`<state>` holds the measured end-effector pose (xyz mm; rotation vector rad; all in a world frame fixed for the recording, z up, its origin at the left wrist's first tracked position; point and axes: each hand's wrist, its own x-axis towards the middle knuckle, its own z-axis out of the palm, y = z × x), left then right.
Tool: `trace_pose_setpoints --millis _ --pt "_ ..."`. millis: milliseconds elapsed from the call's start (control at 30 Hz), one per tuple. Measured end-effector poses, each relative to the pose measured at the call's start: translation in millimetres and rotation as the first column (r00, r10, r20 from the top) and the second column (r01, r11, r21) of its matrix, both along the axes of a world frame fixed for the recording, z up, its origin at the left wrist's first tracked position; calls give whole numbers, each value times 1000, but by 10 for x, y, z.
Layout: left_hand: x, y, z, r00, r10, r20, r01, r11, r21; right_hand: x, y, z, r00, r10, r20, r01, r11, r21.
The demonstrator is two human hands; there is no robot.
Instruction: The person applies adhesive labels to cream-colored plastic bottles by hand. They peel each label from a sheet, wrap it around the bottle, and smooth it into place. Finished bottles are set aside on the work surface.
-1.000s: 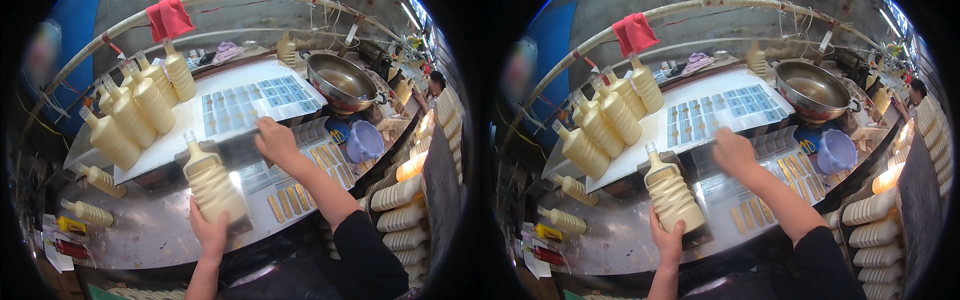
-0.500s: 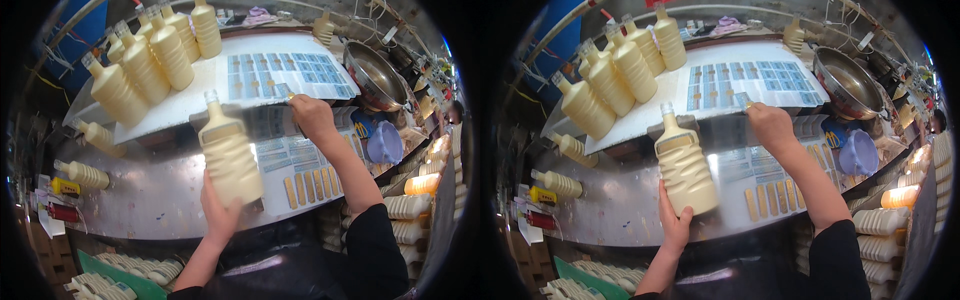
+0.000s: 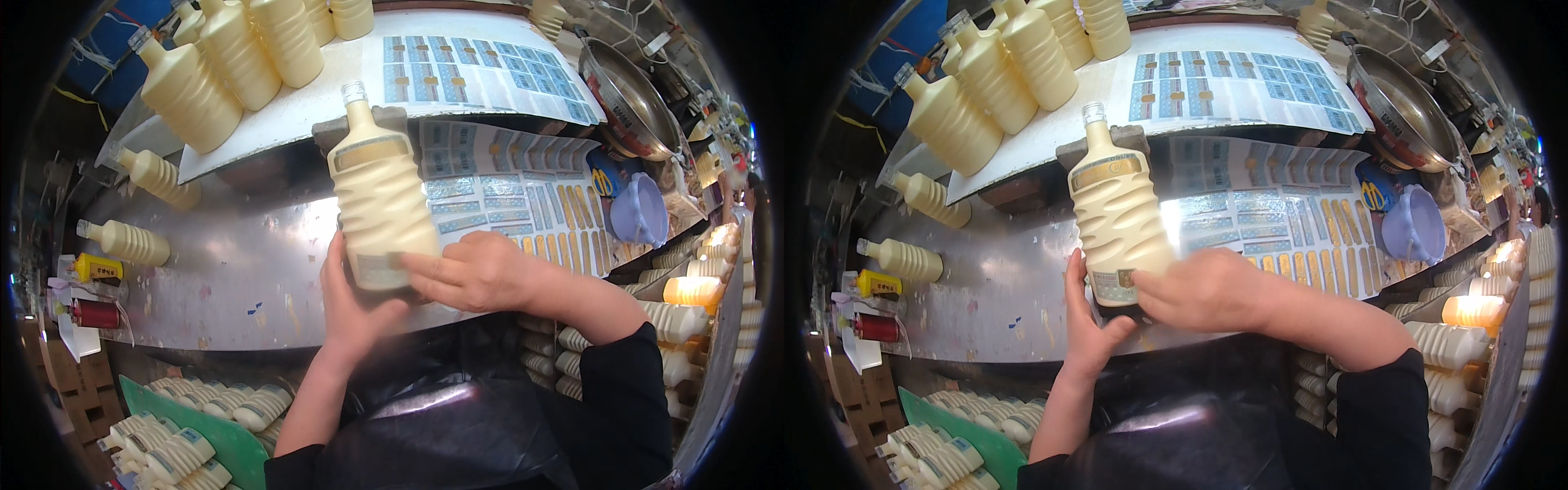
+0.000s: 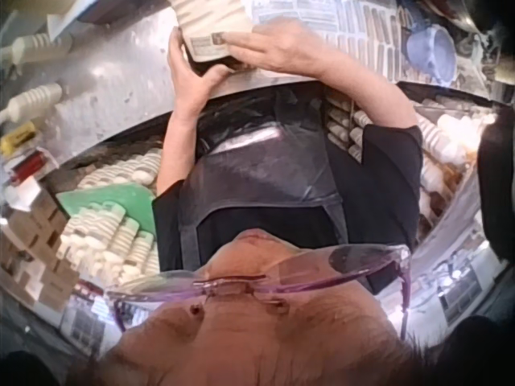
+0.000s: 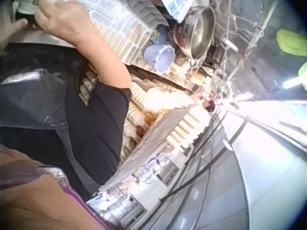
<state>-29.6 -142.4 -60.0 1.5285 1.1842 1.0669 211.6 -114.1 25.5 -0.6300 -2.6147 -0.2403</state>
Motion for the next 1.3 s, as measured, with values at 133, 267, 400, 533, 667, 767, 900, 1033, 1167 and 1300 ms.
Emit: trace_pose_setpoints --millis 133,267,400,533,667,767,900,1033,1167,1300 --pt "117 123 -1 944 114 311 -81 990 -118 66 50 -104 1000 20 -9 -19 998 60" --pt "221 100 6 945 165 282 -141 985 -102 146 60 -274 998 -7 -62 10 999 52" --pt "237 73 17 932 153 328 -124 986 -109 274 -49 -397 981 -109 -163 88 988 -129" --pt "226 86 -65 844 143 516 -106 989 -99 165 -292 -385 796 -538 -278 217 682 -698" --pt "232 73 -69 898 134 419 -127 991 -45 -134 -294 -501 505 -818 -273 2 318 -948" --pt "237 74 -38 924 174 340 -143 983 -116 -221 -251 -562 503 -833 -231 -121 198 -973" --pt "249 82 -52 919 179 350 -155 983 -96 -213 -229 -716 492 -829 -265 -241 163 -957" --pt "258 88 -71 910 193 368 -165 980 -106 -239 -240 -712 473 -843 -256 -247 152 -957" --pt "250 88 -79 907 193 375 -164 981 -107 -267 -252 -716 447 -852 -273 -272 161 -949" --pt "249 85 -68 906 186 380 -156 982 -107 -271 -256 -729 430 -853 -295 -298 174 -939"
